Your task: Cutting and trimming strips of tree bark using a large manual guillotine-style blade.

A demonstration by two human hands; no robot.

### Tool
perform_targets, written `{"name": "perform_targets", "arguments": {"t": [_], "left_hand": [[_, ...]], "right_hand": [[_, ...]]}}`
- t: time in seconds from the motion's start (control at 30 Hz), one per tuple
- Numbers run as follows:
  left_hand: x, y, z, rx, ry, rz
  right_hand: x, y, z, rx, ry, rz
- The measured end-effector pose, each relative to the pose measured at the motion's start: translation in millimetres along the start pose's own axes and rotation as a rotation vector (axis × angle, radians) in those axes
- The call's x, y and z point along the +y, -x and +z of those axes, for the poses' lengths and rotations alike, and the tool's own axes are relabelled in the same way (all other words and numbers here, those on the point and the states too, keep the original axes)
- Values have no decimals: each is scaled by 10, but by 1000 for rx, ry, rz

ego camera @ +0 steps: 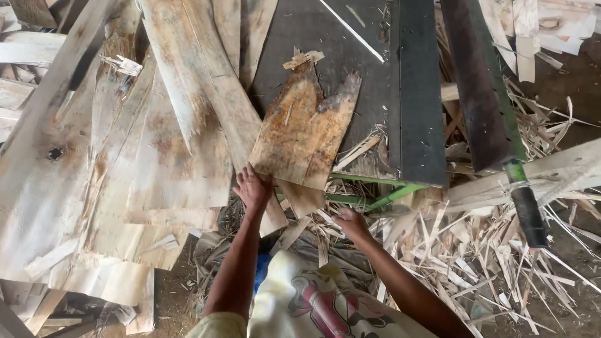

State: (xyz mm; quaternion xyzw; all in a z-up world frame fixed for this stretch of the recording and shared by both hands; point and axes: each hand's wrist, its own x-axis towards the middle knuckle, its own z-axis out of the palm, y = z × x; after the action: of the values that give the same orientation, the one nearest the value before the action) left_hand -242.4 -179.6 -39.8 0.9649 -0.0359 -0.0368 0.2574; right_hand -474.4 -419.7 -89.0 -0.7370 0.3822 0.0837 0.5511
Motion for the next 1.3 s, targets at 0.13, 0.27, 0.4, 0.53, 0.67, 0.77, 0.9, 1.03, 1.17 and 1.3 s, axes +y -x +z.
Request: {"name": "perform_targets", "arguments": {"t": [0.13,0.27,0.4,0.53,0.67,0.77,0.9,1.03,1.17,1.3], "left_hand": [[63,-185,57,-68,-28,-164],[353,-191,-229,-82,-31,-225],[498,-155,-199,-52,-124,-164],[445,-240,-54,71,-74,-161],[304,-300,57,58,-41,-177],[356,-290,33,-24,-163,-156],[371,-311,130,-63,-100,-206],[583,-146,192,6,34,-102],[1066,102,10,-125,251,-230],[1149,336,557,-154,463,-219]], "right_hand": [[-23,-60,-131,-166,-34,1],[-302,-197,-86,-209,-118,-50],[-426,-524,86,-226,-201,45],[-554,-780,227,-260,-369,116],[-850,-720,268,-42,-57,121],[-988,-843,283,0,-377,97],[-1654,-370,-103,-23,-429,52],[-1681,-290,-554,71,-540,-24],[-1099,-577,-1085,13,-666,-260],[-683,-526,-1555,-39,-730,-336]]}}
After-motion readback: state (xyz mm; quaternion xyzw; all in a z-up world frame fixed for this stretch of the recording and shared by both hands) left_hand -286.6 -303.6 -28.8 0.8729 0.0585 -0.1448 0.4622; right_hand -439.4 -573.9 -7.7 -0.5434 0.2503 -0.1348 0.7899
